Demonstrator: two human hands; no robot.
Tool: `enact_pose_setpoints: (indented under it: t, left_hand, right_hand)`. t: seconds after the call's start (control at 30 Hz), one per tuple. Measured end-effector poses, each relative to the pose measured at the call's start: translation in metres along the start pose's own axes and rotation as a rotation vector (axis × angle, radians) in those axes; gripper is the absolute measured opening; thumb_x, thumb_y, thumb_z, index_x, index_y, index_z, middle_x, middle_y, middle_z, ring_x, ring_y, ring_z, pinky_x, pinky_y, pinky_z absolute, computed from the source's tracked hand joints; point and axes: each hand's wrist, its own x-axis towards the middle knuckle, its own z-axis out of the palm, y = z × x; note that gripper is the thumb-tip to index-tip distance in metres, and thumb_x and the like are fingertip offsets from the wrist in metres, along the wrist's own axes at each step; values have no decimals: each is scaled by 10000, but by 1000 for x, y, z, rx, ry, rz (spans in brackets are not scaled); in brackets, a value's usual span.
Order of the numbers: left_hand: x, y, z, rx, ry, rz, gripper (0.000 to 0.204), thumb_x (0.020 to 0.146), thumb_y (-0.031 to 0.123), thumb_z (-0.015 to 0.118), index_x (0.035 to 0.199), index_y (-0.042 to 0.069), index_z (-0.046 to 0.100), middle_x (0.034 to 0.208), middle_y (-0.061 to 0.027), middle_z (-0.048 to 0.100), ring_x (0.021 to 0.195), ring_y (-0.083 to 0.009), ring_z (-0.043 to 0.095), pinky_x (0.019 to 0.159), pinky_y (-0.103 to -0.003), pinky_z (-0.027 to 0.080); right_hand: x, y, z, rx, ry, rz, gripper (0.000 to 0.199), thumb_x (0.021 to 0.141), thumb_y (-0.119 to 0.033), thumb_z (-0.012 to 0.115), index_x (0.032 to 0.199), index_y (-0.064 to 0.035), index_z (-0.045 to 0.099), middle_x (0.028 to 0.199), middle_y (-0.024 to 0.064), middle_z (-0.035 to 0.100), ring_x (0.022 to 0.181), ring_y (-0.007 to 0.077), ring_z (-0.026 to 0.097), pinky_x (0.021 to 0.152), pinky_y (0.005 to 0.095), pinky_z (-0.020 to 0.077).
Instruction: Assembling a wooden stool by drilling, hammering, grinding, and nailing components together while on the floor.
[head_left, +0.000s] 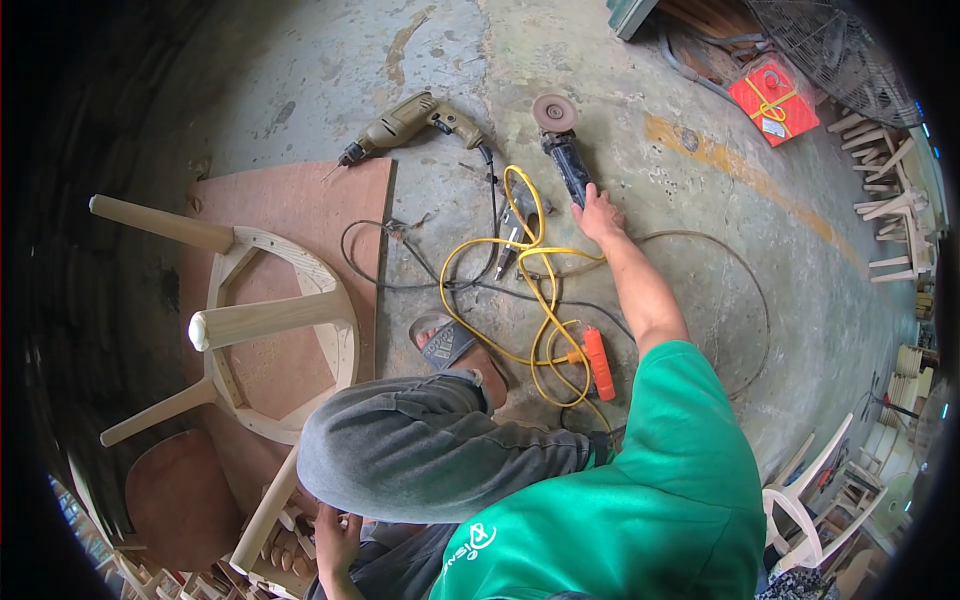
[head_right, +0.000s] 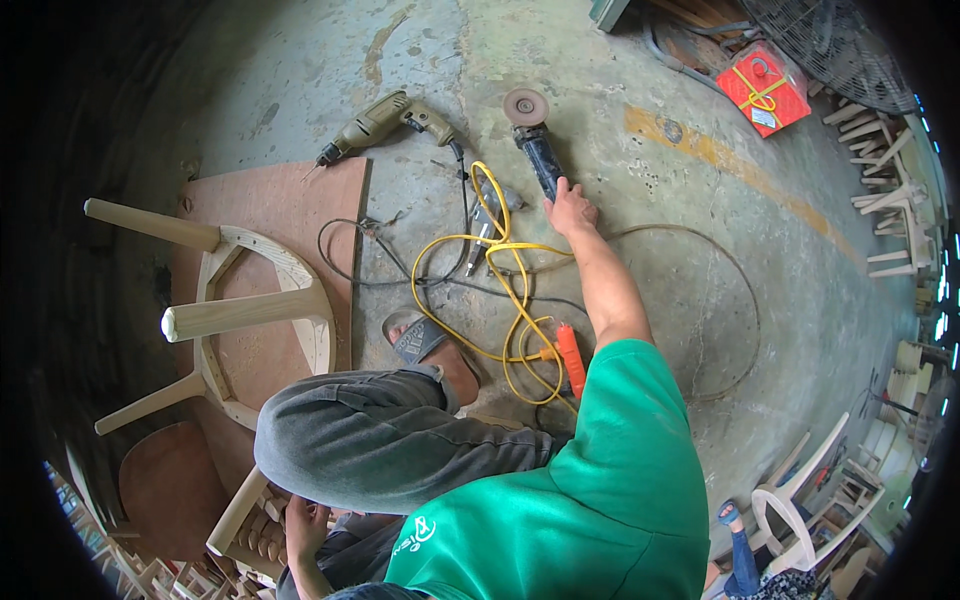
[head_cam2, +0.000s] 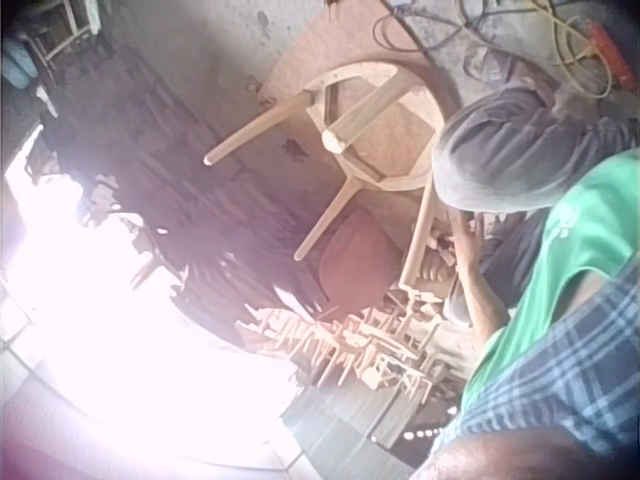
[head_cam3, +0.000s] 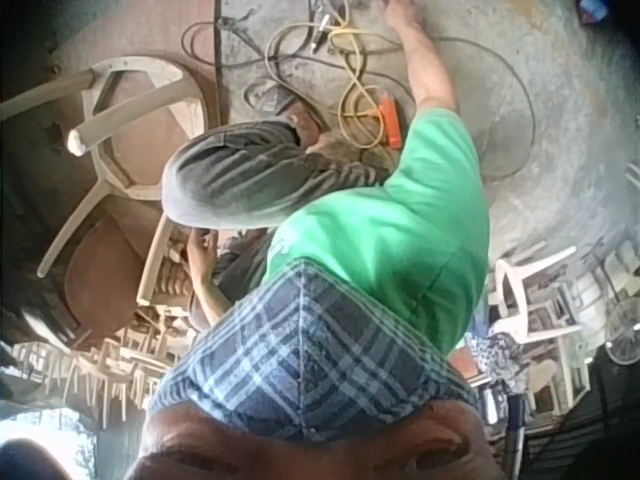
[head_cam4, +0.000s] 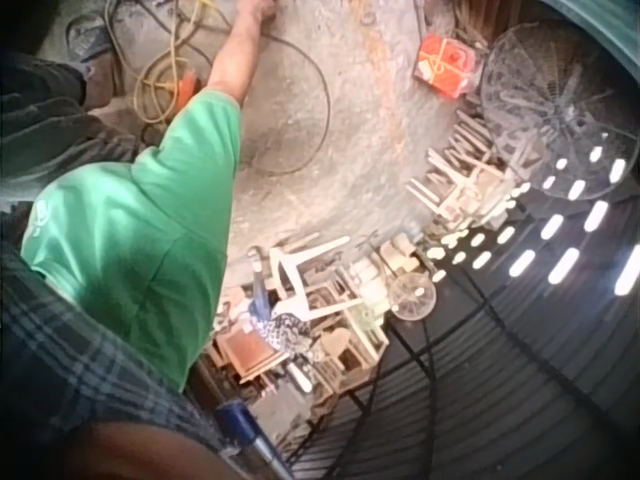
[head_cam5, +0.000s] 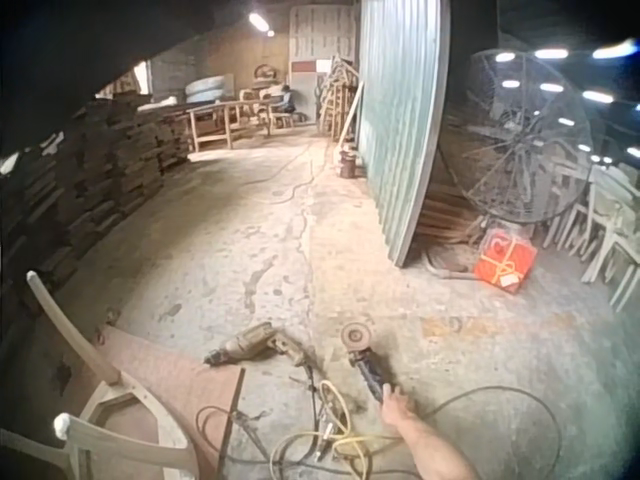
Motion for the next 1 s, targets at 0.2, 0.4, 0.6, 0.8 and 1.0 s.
enact_pose_setpoints:
  t: [0.2, 0.4, 0.6, 0.8, 1.0]
  left_hand:
    - [3, 3, 1, -53, -8, -13, 317, 841, 113, 664, 1123, -12, 594, 1051, -201, 651, 970, -367, 636, 826, -398, 494]
    - [6, 6, -2, -62, -28, -10, 318, 836, 99, 662, 1124, -17, 592, 1058, -203, 651, 972, -365, 637, 830, -395, 494]
    - [9, -4, -2, -17, -36, 9, 334, 843, 110, 657, 1142, -20, 586, 1107, -211, 641, 1044, -394, 616, 881, -415, 481]
    - [9, -1, -3, -33, -59, -14, 345, 838, 108, 659, 1148, -25, 585, 1141, -216, 631, 1070, -400, 604, 908, -420, 472]
    - [11, 0, -4, -32, -61, 0, 347, 830, 98, 659, 1146, -26, 585, 1153, -228, 621, 1088, -411, 590, 919, -425, 465]
  right_hand:
    - [2, 1, 0, 6, -5, 5, 540, 926, -452, 557, 1289, -111, 347, 1230, 239, 519, 1083, 440, 599, 895, 554, 485]
    - [2, 0, 1, -2, -4, 8, 542, 927, -457, 553, 1282, -107, 342, 1230, 243, 514, 1093, 436, 595, 896, 541, 489]
    - [4, 0, 2, -2, -15, 11, 542, 931, -456, 549, 1284, -106, 333, 1237, 243, 506, 1093, 437, 595, 892, 542, 492]
    - [4, 1, 3, -12, -16, 13, 541, 932, -459, 550, 1280, -107, 332, 1233, 240, 507, 1086, 433, 599, 885, 543, 495]
    - [3, -1, 2, -5, -15, 12, 536, 932, -456, 552, 1276, -105, 339, 1226, 243, 511, 1080, 432, 601, 882, 542, 496]
